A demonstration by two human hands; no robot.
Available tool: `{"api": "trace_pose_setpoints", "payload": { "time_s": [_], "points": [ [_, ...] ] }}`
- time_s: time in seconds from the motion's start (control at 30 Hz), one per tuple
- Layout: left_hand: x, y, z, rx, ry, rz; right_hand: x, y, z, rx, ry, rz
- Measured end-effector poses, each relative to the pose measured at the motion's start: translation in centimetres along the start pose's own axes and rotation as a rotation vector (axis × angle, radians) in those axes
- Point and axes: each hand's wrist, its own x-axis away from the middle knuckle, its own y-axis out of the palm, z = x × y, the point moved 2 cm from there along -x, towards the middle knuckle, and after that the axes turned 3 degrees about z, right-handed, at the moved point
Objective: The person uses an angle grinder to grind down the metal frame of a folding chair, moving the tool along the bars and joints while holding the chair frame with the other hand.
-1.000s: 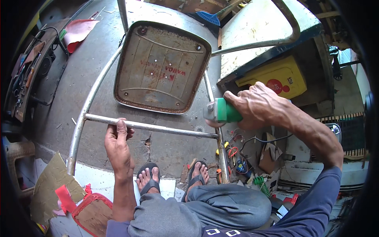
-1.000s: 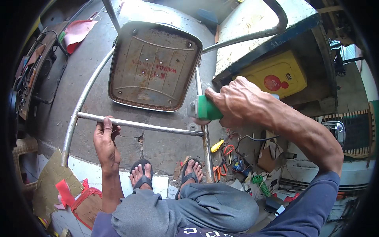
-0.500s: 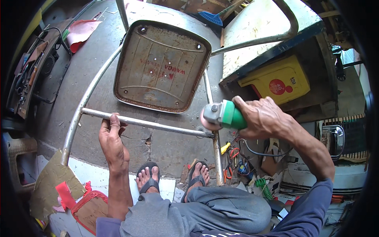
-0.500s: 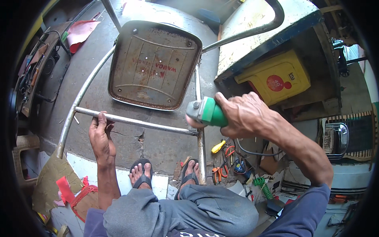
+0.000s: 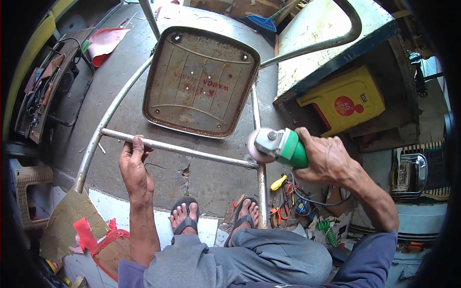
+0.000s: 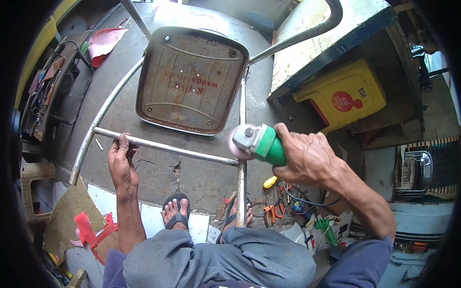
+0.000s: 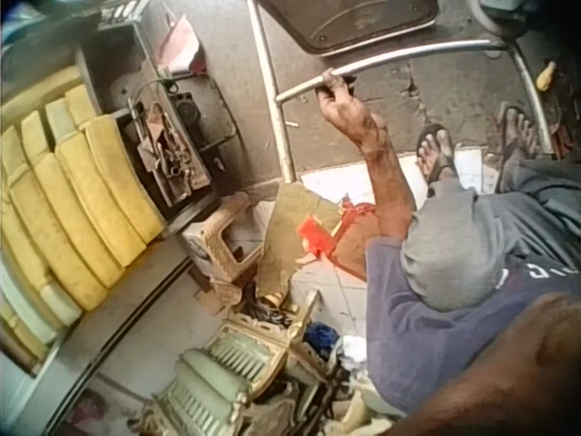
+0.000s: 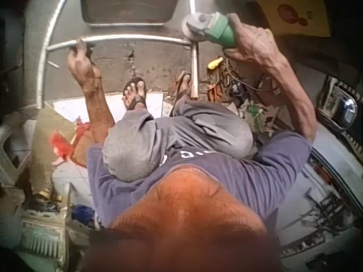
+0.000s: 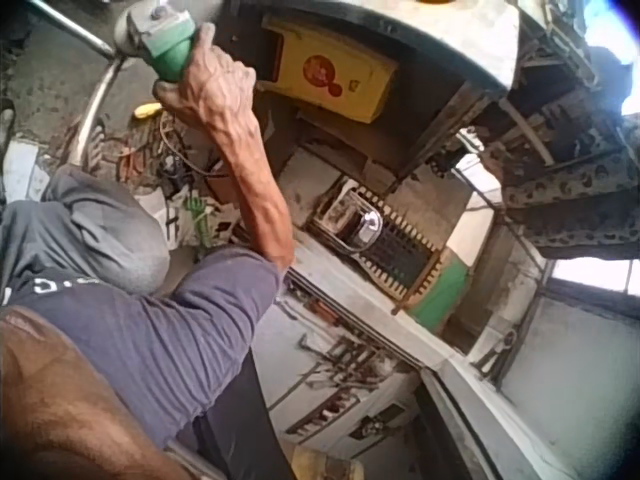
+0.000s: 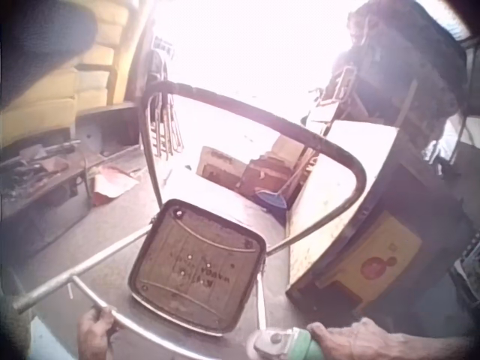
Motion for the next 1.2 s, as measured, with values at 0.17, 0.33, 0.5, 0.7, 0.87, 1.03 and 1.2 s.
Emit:
{"api": "trace_pose_setpoints", "payload": {
  "time_s": [0.17, 0.33, 0.5, 0.7, 0.87, 1.03, 1.2],
  "points": [
    [-0.2, 0.0, 0.2, -0.009, 0.005, -0.026, 1.2, -0.1, 0.5, 0.019, 0.022, 0.022],
    [-0.1, -0.1, 0.4, -0.034, 0.003, -0.035, 3.6, -2.1, -0.2, -0.044, -0.052, -0.175],
    [0.0, 0.2, -0.1, 0.035, 0.015, -0.040, 4.1, -5.4, -3.1, -0.020, -0.164, -0.449],
    [-0.2, -0.1, 0.0, 0.044, 0.012, -0.055, 1.2, -6.9, -5.9, 0.141, -0.112, -0.495],
    [-0.5, -0.4, -0.7, 0.061, 0.002, -0.116, 1.7, -8.8, -8.6, 0.198, -0.116, -0.657],
    [-0.8, -0.7, -0.5, 0.094, 0.008, -0.124, 0.8, -8.5, -8.8, 0.282, -0.138, -0.479],
    [-0.9, -0.4, -0.9, 0.070, -0.004, -0.155, 2.7, -8.2, -11.6, 0.324, -0.274, -0.582]
  ]
}}
